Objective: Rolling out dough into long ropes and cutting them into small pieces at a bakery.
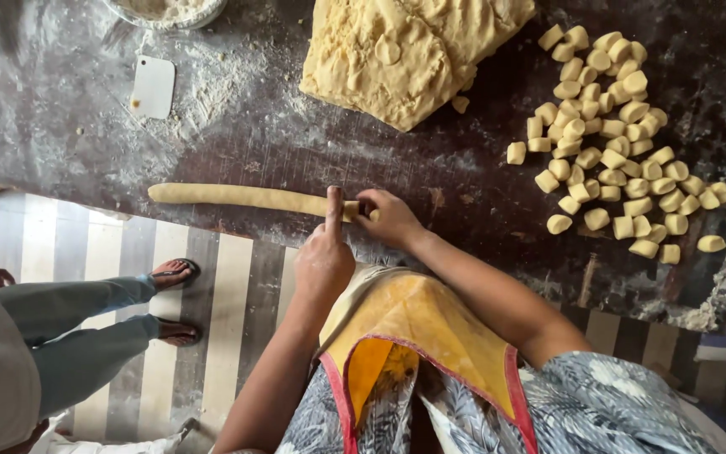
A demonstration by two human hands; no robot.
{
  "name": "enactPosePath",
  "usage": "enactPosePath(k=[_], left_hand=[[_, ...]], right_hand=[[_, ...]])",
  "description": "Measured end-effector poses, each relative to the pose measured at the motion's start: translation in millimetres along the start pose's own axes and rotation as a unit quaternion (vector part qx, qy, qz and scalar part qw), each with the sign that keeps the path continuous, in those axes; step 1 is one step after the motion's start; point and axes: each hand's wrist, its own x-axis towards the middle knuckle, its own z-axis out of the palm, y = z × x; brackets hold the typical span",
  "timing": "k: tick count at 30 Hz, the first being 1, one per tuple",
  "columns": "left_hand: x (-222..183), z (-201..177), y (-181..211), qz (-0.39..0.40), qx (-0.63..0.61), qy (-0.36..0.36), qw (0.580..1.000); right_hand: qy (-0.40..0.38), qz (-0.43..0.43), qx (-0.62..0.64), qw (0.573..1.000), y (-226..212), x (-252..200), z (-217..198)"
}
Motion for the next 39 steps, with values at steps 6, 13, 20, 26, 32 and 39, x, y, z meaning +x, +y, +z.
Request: enactPosePath(k=[6, 13, 20, 26, 32, 39], left_hand=[[15.7, 25.6, -2.6, -0.019, -0.016, -0.017, 1.000], [-9.5, -2.4, -10.3, 0.005, -0.042, 0.055, 0.998], [-5.3, -11.2, -14.7, -0.013, -0.003, 0.021, 1.000], [19.0, 4.9, -12.5, -0.033, 0.019, -0.050, 0.998], [20.3, 10.2, -21.4, -0.001, -0.026, 0.013, 1.000], [-9.2, 15.0, -34.5, 0.040, -0.040, 0.038, 0.998]], right_hand=[[0.016, -0.058, -0.225, 0.973, -1.8, 3.2, 12.9], [-0.044, -0.085, 0.129, 0.987, 68.9, 4.3, -11.0], [-0.084, 0.103, 0.206, 0.969, -21.5, 3.8, -15.9], [0.035, -0.082, -0.243, 0.966, -38.1, 14.2, 9.3], [0.017, -0.029, -0.313, 0.949, -29.3, 15.3, 9.0], [0.073, 0.207, 0.428, 0.877, 78.5, -39.0, -52.7]])
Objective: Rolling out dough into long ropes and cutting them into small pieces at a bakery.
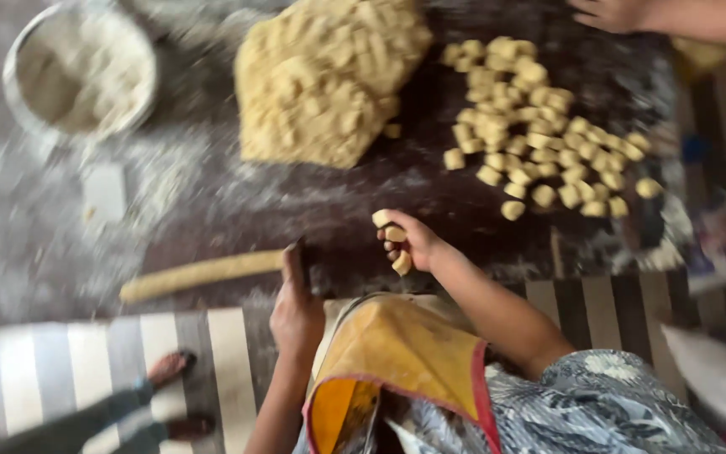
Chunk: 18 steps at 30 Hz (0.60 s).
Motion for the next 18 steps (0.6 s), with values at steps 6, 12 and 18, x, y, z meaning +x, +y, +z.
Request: enactPosePath(k=[6, 12, 18], left_hand=[[2.9, 2.8, -18.7, 0.087, 0.002, 0.046, 0.995], [7.7, -3.7, -19.1, 0.099, 0.041, 0.025, 0.994], [-0.2, 7.4, -34.1, 0.095, 0.027, 0.032, 0.995]], right_hand=[[0.016, 0.076, 0.306, 0.949, -0.7, -57.7, -30.3], [0.182, -0.106, 0.205, 0.956, -55.0, -80.4, -58.2], [0.359, -0.321, -0.019, 0.876, -65.6, -73.6, -59.0]])
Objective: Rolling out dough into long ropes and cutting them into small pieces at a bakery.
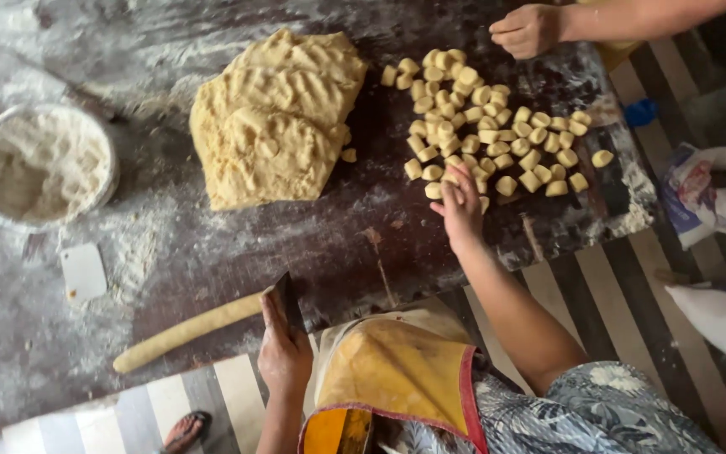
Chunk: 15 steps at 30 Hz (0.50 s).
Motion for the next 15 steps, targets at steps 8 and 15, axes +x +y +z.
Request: enactPosePath(k=[8, 15], left_hand=[[-18.8, -18.2, 5.2, 0.023, -0.064, 0.087, 0.994], [-7.0, -49.5, 4.4, -0.148, -0.037, 0.049, 0.987]], right_hand=[[-0.247, -0.316, -0.152, 0.904, 51.4, -68.3, 109.9], [-0.478, -0.327, -0.329, 0.746, 44.1, -117.7, 177.3]])
